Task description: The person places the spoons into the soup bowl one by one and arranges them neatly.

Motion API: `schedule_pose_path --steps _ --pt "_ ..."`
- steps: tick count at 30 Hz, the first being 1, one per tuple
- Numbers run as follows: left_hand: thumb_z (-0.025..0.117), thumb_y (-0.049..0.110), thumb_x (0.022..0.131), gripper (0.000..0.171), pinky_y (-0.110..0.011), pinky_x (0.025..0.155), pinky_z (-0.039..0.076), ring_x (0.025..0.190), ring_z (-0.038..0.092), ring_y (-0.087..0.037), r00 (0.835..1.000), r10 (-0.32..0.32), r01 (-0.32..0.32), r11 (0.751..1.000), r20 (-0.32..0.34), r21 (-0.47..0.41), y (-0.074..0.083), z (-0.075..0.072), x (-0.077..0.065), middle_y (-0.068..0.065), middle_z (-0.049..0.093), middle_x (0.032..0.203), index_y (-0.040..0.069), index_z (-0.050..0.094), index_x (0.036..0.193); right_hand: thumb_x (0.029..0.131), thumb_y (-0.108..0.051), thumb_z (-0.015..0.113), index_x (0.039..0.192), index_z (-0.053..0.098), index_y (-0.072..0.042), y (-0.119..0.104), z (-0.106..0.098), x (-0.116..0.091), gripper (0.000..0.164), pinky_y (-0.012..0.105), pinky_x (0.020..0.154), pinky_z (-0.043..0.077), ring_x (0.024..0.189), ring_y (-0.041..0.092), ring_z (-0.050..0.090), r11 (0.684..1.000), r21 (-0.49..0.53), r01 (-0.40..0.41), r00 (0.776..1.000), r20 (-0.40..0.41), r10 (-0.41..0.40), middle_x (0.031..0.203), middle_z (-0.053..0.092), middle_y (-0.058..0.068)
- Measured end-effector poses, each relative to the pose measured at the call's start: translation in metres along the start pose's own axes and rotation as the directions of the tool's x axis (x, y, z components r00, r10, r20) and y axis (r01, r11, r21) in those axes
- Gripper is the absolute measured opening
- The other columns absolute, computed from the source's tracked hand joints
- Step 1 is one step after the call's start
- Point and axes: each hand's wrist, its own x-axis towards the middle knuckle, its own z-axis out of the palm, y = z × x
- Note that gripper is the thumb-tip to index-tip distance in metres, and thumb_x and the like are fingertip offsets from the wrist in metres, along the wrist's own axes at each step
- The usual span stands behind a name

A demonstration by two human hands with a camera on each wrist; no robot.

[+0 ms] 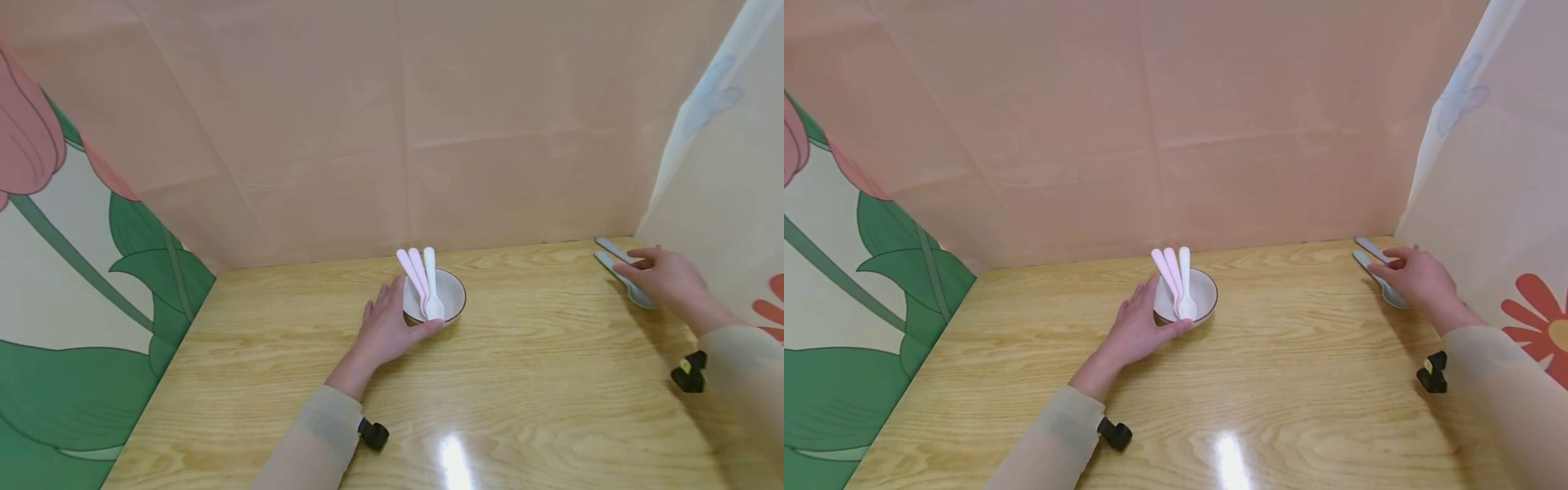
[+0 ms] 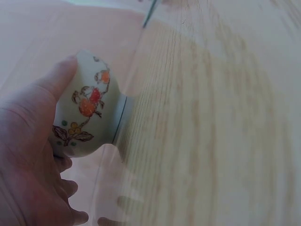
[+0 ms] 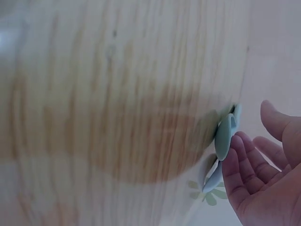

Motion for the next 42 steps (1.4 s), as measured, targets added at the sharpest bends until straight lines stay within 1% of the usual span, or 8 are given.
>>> schedule_pose_path --steps 14,18,21,25,30,35,37,42 --pt "0.077 0.077 0.09 0.114 -0.068 0.131 0.013 0.169 0.014 -0.037 1.0 0.013 -0.013 1.0 0.0 0.002 0.0 0.0 0.0 -0.002 0.031 0.179 0.022 0.024 0.174 0.113 -0.046 0.062 0.151 0.048 0.016 0.004 0.007 0.009 0.074 0.077 0.098 0.044 0.127 0.071 0.05 0.999 -0.043 0.032 0.999 0.005 -0.032 0.137 0.059 0.044" --pt "0.077 0.077 0.09 0.114 -0.067 0.131 0.013 0.169 0.014 -0.037 1.0 0.016 -0.016 1.0 0.0 0.003 0.0 0.0 0.001 -0.003 0.031 0.18 0.021 0.024 0.175 0.113 -0.052 0.06 0.154 0.046 0.014 0.006 0.008 0.012 0.078 0.081 0.105 0.035 0.135 0.075 0.037 0.999 -0.032 0.016 1.0 0.021 -0.015 0.142 0.055 0.045" --pt "0.077 0.078 0.09 0.115 -0.067 0.131 0.012 0.169 0.014 -0.037 1.0 0.014 -0.014 1.0 -0.002 0.003 -0.001 0.001 0.002 -0.003 0.03 0.18 0.022 0.024 0.175 0.112 -0.055 0.058 0.155 0.044 0.013 0.009 0.008 0.015 0.082 0.084 0.113 0.024 0.141 0.077 0.025 1.0 -0.019 0.006 1.0 0.03 -0.005 0.146 0.051 0.046" --pt "0.077 0.077 0.09 0.115 -0.067 0.131 0.013 0.169 0.014 -0.037 1.0 0.014 -0.014 1.0 -0.002 -0.001 -0.001 0.001 0.002 -0.002 0.029 0.18 0.022 0.023 0.175 0.112 -0.055 0.059 0.155 0.043 0.013 0.011 0.009 0.017 0.082 0.084 0.117 0.018 0.142 0.078 0.022 1.0 -0.006 0.006 1.0 0.031 -0.006 0.146 0.05 0.046" --pt "0.077 0.078 0.09 0.117 -0.066 0.132 0.012 0.169 0.014 -0.037 1.0 0.01 -0.01 1.0 -0.001 -0.004 -0.001 0.0 0.002 -0.002 0.028 0.181 0.021 0.022 0.176 0.113 -0.05 0.06 0.153 0.044 0.015 0.009 0.01 0.017 0.078 0.082 0.116 0.022 0.138 0.075 0.033 1.0 -0.021 0.017 1.0 0.024 -0.017 0.144 0.052 0.047" --pt "0.076 0.079 0.09 0.117 -0.066 0.132 0.012 0.169 0.013 -0.036 1.0 0.01 -0.01 1.0 0.0 -0.003 -0.002 0.001 0.002 -0.002 0.028 0.181 0.022 0.021 0.176 0.113 -0.044 0.063 0.152 0.045 0.016 0.003 0.011 0.016 0.073 0.08 0.106 0.037 0.129 0.071 0.048 0.999 -0.037 0.022 0.999 0.023 -0.022 0.141 0.054 0.047" --pt "0.076 0.079 0.09 0.117 -0.066 0.131 0.012 0.169 0.013 -0.037 1.0 0.011 -0.011 1.0 -0.001 -0.003 -0.002 0.001 0.002 -0.002 0.028 0.181 0.022 0.021 0.176 0.113 -0.043 0.064 0.152 0.046 0.015 0.001 0.011 0.016 0.072 0.079 0.101 0.041 0.126 0.07 0.051 0.999 -0.035 0.016 1.0 0.026 -0.015 0.14 0.055 0.047" --pt "0.076 0.077 0.091 0.116 -0.067 0.131 0.013 0.169 0.014 -0.036 1.0 0.012 -0.012 1.0 -0.002 0.001 -0.002 0.001 0.001 -0.002 0.029 0.18 0.021 0.022 0.176 0.112 -0.038 0.064 0.15 0.046 0.016 -0.001 0.014 0.016 0.068 0.078 0.101 0.042 0.122 0.07 0.053 1.0 -0.023 0.013 1.0 0.026 -0.012 0.136 0.058 0.047"
